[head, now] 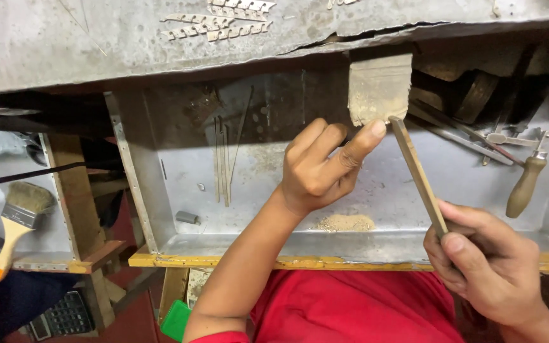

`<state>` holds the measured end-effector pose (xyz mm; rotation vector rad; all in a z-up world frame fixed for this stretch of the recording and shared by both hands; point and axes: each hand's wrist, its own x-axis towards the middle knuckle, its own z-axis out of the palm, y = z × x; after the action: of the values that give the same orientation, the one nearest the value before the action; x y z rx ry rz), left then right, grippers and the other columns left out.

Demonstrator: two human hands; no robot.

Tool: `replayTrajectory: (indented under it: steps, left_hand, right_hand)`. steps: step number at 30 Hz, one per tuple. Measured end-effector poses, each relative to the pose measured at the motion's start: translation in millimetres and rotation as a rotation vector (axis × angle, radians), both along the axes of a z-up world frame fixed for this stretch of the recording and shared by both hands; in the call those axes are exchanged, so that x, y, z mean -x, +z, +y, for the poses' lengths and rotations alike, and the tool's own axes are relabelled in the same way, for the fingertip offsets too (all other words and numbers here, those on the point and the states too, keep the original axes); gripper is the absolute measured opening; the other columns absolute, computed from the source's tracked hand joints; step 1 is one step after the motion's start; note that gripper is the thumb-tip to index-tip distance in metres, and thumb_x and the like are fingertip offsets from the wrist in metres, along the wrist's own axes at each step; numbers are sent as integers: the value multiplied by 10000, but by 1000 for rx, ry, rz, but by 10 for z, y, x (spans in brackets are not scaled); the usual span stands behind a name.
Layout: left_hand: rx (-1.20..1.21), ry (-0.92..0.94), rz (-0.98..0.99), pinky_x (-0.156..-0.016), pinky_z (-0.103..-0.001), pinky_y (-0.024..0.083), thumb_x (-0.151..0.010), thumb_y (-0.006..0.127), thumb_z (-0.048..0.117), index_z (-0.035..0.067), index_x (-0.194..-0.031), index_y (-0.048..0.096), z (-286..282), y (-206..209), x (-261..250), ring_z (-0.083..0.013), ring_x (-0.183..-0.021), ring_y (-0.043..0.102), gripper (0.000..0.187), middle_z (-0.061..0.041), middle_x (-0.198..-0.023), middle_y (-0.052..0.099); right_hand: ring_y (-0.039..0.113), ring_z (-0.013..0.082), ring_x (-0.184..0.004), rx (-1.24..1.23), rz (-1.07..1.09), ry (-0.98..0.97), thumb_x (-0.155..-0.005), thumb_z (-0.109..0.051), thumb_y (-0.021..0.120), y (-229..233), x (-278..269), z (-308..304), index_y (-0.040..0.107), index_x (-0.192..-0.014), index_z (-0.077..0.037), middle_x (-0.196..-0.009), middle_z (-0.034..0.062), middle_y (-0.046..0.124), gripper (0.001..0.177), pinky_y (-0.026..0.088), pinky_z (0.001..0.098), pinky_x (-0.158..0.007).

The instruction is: Filing and smoothing the edges of small metal jewelry components using a hand file at a workbench.

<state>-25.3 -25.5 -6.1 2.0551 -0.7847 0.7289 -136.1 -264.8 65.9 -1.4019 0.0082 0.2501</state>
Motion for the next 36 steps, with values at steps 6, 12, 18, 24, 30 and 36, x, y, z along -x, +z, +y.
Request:
replayTrajectory:
  steps: [6,12,18,24,30,36]
  left_hand:
    - [-118,9,-117,-592,-393,353,-1164,386,112,168,-1439,590,94,-78,-156,-257,-668,285,347,-36,-788,390]
    - [-85,-4,-146,-559,-405,341,-1137,369,109,106,-1320,649,57,-15,-209,-264,-619,305,335,-78,-772,443]
    - [-19,-19,-179,-590,-395,337,-1165,458,163,163,-1479,506,9,-265,-246,-273,-660,296,317,-102,-860,504]
    - [-66,-5,-221,-552,-365,328,-1132,523,113,205,-1420,568,44,-280,-294,-254,-626,294,305,-62,-786,444]
    - [-131,33,-234,-532,-370,331,-1110,630,128,191,-1399,597,96,-158,-285,-256,-638,348,297,-74,-844,540]
    - [-14,-3,-161,-579,-359,442,-1067,714,44,281,-1317,630,230,100,51,-241,-680,449,354,-121,-1031,680]
  right_hand:
    - [424,105,-420,403,-119,-27,-950,22,567,125,-310,130,576,-1328,118,-570,54,448,391,344,229,-427]
    - [725,258,-1123,701,-512,145,-956,-10,682,283,-886,231,652,-1302,133,-1318,267,691,375,573,306,-966]
    - [449,110,-419,209,-127,15,-958,-76,547,82,-372,-110,526,-1396,34,-597,95,494,453,330,201,-392]
    - [458,109,-424,372,-26,44,-904,-45,595,133,-224,-145,602,-1356,45,-593,58,538,461,382,231,-371]
    - [535,65,-556,667,-388,96,-923,-77,669,383,-832,224,684,-1285,52,-1005,94,774,385,441,208,-560]
    - [293,74,-375,434,-71,110,-1046,-286,409,669,-586,-35,441,-691,-80,-487,-28,342,412,203,264,-384]
